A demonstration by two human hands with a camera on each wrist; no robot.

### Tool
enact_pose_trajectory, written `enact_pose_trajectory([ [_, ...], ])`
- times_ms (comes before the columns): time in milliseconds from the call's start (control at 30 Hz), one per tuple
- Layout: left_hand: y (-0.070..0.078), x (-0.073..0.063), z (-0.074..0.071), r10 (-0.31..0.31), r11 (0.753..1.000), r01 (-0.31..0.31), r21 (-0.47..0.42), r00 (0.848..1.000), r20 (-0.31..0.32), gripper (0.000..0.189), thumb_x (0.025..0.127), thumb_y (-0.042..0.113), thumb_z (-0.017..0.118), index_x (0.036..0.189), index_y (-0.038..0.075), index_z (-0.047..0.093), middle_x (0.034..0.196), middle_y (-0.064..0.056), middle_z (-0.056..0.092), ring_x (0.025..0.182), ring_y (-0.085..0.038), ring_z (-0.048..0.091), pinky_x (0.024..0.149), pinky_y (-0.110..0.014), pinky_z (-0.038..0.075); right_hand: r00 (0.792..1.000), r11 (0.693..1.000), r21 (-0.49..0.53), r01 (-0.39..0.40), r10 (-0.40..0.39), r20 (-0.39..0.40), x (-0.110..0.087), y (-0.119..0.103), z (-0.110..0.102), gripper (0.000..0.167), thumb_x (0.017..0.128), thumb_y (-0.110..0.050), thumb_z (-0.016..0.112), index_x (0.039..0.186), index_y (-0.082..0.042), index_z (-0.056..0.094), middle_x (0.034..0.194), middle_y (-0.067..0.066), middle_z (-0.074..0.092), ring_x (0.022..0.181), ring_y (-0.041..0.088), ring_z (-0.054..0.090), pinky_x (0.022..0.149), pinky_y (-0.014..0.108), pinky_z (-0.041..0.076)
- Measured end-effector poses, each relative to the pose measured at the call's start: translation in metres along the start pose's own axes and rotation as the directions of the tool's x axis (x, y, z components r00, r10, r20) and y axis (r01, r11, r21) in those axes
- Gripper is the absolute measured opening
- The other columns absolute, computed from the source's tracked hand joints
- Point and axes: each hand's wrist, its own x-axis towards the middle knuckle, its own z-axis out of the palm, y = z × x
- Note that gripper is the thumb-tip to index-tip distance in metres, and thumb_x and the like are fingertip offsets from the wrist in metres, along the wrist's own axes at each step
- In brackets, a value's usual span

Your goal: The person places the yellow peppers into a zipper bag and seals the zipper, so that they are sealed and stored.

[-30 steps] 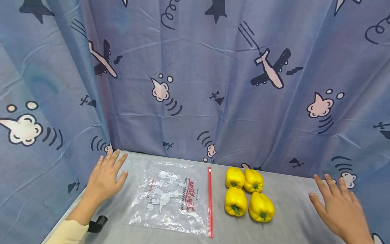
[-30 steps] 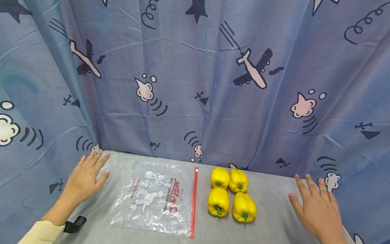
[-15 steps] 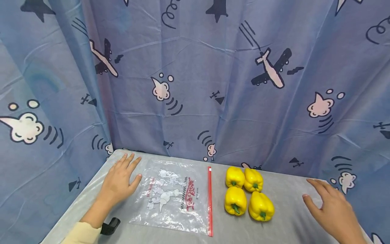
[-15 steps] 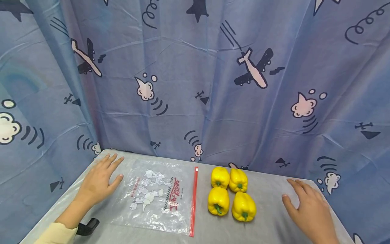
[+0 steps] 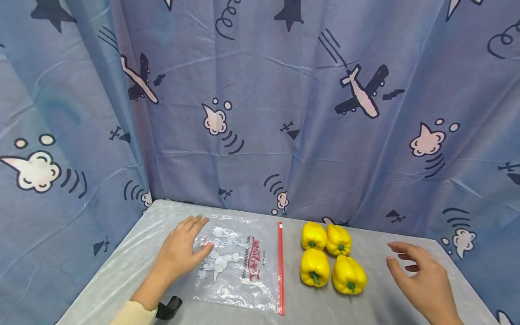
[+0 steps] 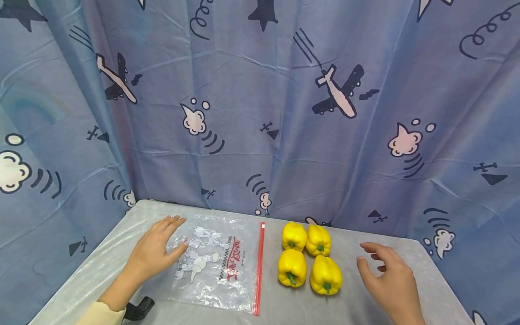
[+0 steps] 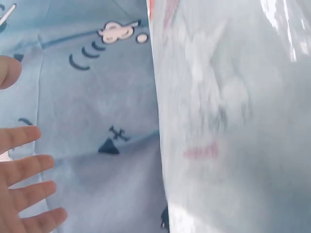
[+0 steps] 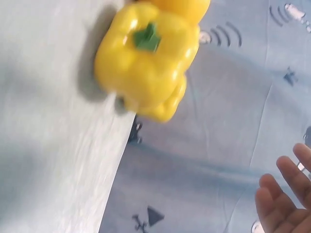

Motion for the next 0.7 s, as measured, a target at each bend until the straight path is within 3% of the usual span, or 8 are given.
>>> enact_pose_trajectory([
  [200, 0.019, 0.000, 0.017, 0.025, 0.998, -0.022, -0.065, 0.999, 0.043, 0.061, 0.080, 0.040, 0.070, 0.133, 0.013, 0.056, 0.135, -0.013, 0.057, 0.126, -0.035, 0.051, 0.097, -0.055, 0.047, 0.998, 0.993, 0.104, 0.050, -0.053, 0.022, -0.010, -0.026, 0.009, 0.028, 0.083, -0.012, 0.072, 0.110, -0.010, 0.067, 0.105, 0.011, 0.068, 0.082, 0.019, 0.062, 0.059, 0.015, 0.050],
  [300, 0.028, -0.001, 0.026, 0.033, 0.995, -0.026, -0.093, 0.996, 0.079, 0.062, 0.080, 0.042, 0.070, 0.133, 0.013, 0.056, 0.134, -0.012, 0.058, 0.126, -0.033, 0.052, 0.098, -0.053, 0.047, 0.996, 0.983, 0.169, 0.065, -0.075, 0.050, -0.014, -0.038, 0.015, 0.027, 0.084, -0.010, 0.072, 0.110, -0.013, 0.067, 0.105, 0.007, 0.068, 0.080, 0.005, 0.062, 0.060, 0.017, 0.052],
  [433, 0.038, -0.004, 0.038, 0.049, 0.989, -0.026, -0.144, 0.987, 0.153, 0.066, 0.079, 0.044, 0.070, 0.135, 0.014, 0.054, 0.135, -0.012, 0.056, 0.126, -0.032, 0.051, 0.099, -0.052, 0.047, 0.991, 0.955, 0.290, 0.061, -0.091, 0.093, -0.024, -0.057, 0.027, 0.024, 0.084, -0.007, 0.071, 0.106, -0.016, 0.068, 0.102, 0.002, 0.069, 0.078, -0.006, 0.058, 0.060, 0.020, 0.053],
  [533, 0.046, -0.006, 0.045, 0.063, 0.983, -0.025, -0.179, 0.976, 0.207, 0.069, 0.078, 0.046, 0.071, 0.136, 0.015, 0.052, 0.137, -0.011, 0.054, 0.126, -0.031, 0.051, 0.099, -0.053, 0.047, 0.983, 0.924, 0.382, 0.010, -0.079, 0.166, -0.032, -0.072, 0.038, 0.021, 0.085, -0.007, 0.071, 0.104, -0.016, 0.069, 0.099, 0.001, 0.070, 0.076, -0.003, 0.059, 0.060, 0.022, 0.053],
  [600, 0.050, -0.006, 0.049, 0.075, 0.981, -0.031, -0.189, 0.970, 0.232, 0.071, 0.076, 0.048, 0.071, 0.136, 0.016, 0.052, 0.138, -0.012, 0.053, 0.127, -0.030, 0.050, 0.099, -0.053, 0.047, 0.966, 0.902, 0.426, -0.072, -0.043, 0.254, -0.036, -0.082, 0.046, 0.020, 0.086, -0.008, 0.070, 0.104, -0.016, 0.069, 0.098, 0.001, 0.070, 0.075, -0.001, 0.060, 0.061, 0.022, 0.053],
  [700, 0.058, -0.007, 0.054, 0.090, 0.981, -0.038, -0.193, 0.959, 0.269, 0.073, 0.074, 0.051, 0.072, 0.136, 0.016, 0.053, 0.139, -0.012, 0.052, 0.128, -0.030, 0.049, 0.101, -0.051, 0.046, 0.914, 0.860, 0.470, -0.200, -0.009, 0.406, -0.040, -0.093, 0.060, 0.020, 0.085, -0.009, 0.070, 0.105, -0.012, 0.068, 0.100, 0.005, 0.070, 0.075, 0.004, 0.062, 0.062, 0.023, 0.053],
])
